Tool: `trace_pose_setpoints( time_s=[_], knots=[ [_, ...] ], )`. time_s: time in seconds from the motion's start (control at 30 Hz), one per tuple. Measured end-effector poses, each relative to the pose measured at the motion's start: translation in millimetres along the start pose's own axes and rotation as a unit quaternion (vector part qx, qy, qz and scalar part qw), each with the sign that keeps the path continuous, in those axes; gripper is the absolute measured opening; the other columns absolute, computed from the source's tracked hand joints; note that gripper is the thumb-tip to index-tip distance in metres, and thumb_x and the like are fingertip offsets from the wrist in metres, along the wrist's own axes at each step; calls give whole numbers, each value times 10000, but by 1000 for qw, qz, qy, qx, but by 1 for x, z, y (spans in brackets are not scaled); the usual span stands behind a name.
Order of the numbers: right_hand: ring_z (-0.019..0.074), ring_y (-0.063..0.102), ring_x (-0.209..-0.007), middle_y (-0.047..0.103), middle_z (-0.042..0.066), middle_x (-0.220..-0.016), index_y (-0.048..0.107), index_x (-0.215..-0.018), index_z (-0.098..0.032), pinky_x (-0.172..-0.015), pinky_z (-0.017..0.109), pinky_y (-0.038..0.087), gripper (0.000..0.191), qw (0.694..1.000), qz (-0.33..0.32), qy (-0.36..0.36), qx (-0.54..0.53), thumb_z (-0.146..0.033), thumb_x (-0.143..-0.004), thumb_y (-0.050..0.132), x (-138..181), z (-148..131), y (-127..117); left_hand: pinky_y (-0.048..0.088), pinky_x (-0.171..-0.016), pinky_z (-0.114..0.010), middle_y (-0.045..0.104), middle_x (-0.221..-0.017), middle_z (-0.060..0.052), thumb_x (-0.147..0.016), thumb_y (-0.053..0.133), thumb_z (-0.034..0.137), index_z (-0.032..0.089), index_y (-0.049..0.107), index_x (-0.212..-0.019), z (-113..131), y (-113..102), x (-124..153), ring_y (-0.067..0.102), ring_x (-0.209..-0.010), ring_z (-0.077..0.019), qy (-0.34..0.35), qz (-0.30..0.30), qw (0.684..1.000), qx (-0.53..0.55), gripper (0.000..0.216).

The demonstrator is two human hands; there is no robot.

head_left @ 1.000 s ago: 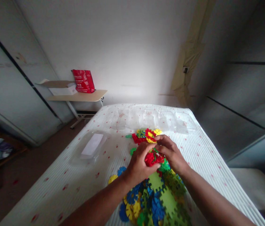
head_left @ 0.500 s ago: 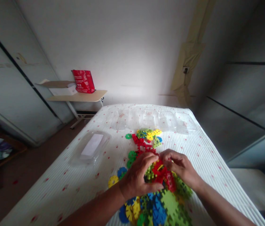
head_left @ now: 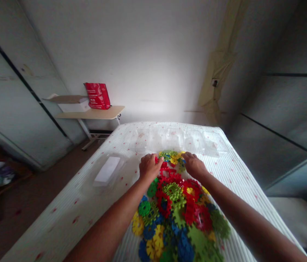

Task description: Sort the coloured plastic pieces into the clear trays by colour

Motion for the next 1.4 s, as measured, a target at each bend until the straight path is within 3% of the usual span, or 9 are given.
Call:
trace_pose_setpoints(
  time_s=[0.23, 0.5, 0.63, 0.8, 0.93, 1.07, 1.2, 1.3, 1.4],
  knots=[
    [261, 457, -1112, 481, 143, -1291, 356, -1355, -185, -820, 378, 413, 506, 997, -37, 32, 58, -105, -856, 329, -12, -11, 9, 387, -913, -435, 615, -1143, -68, -831, 380, 560, 282, 582, -1137, 8, 16, -9, 523, -1069, -279, -41, -21, 998, -49, 460],
    [289, 462, -1085, 515, 154, -1201, 412, -1299, -186, -810, 382, 399, 491, 997, -70, 17, 23, -105, -815, 407, -25, -15, 12, 362, -907, -531, 630, -1163, -77, -820, 359, 594, 291, 593, -1134, 20, 32, -22, 488, -1116, -326, -76, -43, 996, 1, 496],
    [248, 487, -1029, 549, 144, -1118, 465, -1231, -147, -856, 354, 386, 459, 999, -40, -25, -12, -96, -775, 470, -30, -18, 22, 390, -903, -498, 645, -1133, -61, -810, 439, 525, 287, 584, -1115, 23, 40, -24, 508, -1107, -313, -45, -41, 997, 54, 414],
    [227, 534, -988, 591, 125, -1048, 481, -1184, -134, -887, 362, 407, 501, 986, 45, -37, -155, -65, -689, 514, -34, -17, 36, 440, -901, -344, 644, -1103, -50, -717, 607, 334, 234, 533, -1153, 22, 47, -18, 575, -1023, -223, -11, -17, 979, 204, 453],
    [216, 569, -989, 603, 97, -1090, 449, -1217, -180, -886, 367, 437, 567, 929, 80, 3, -361, -113, -662, 544, -35, -16, 44, 468, -862, -303, 658, -1030, -19, -625, 637, 174, 227, 539, -1127, 18, 49, -14, 608, -939, -190, -19, -13, 953, 302, 515],
    [200, 602, -900, 628, 65, -1024, 434, -1211, -191, -813, 345, 480, 680, 812, 37, 46, -580, -93, -552, 572, -32, -25, 50, 473, -863, -299, 653, -1015, -13, -607, 612, 120, 212, 544, -1117, 17, 44, -9, 610, -930, -183, -12, 12, 927, 374, 523],
    [170, 601, -791, 627, 26, -948, 434, -1192, -217, -664, 274, 494, 722, 713, 13, 46, -700, -86, -496, 573, -24, -34, 43, 453, -909, -326, 633, -1058, -27, -603, 596, 99, 208, 545, -1111, 22, 37, -5, 586, -992, -199, 18, 45, 921, 386, 522],
    [155, 578, -774, 605, 17, -947, 441, -1183, -211, -627, 244, 476, 725, 689, 19, 42, -723, -84, -480, 565, -16, -35, 30, 451, -919, -332, 620, -1080, -34, -603, 594, 87, 204, 536, -1111, 27, 30, -1, 581, -1004, -199, 38, 58, 913, 401, 525],
    [145, 560, -767, 588, 26, -983, 429, -1205, -206, -612, 236, 466, 735, 694, 23, 40, -718, -82, -492, 555, -7, -36, 14, 436, -951, -339, 603, -1121, -40, -627, 604, 98, 206, 522, -1129, 34, 17, 6, 565, -1046, -199, 68, 74, 908, 407, 520]
  ],
)
Point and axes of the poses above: each hand's wrist, its own x-axis away from the middle knuckle, its own y-axis out of the palm, z = x × y, the point moved 6 cm from there along -x, towards the middle knuckle
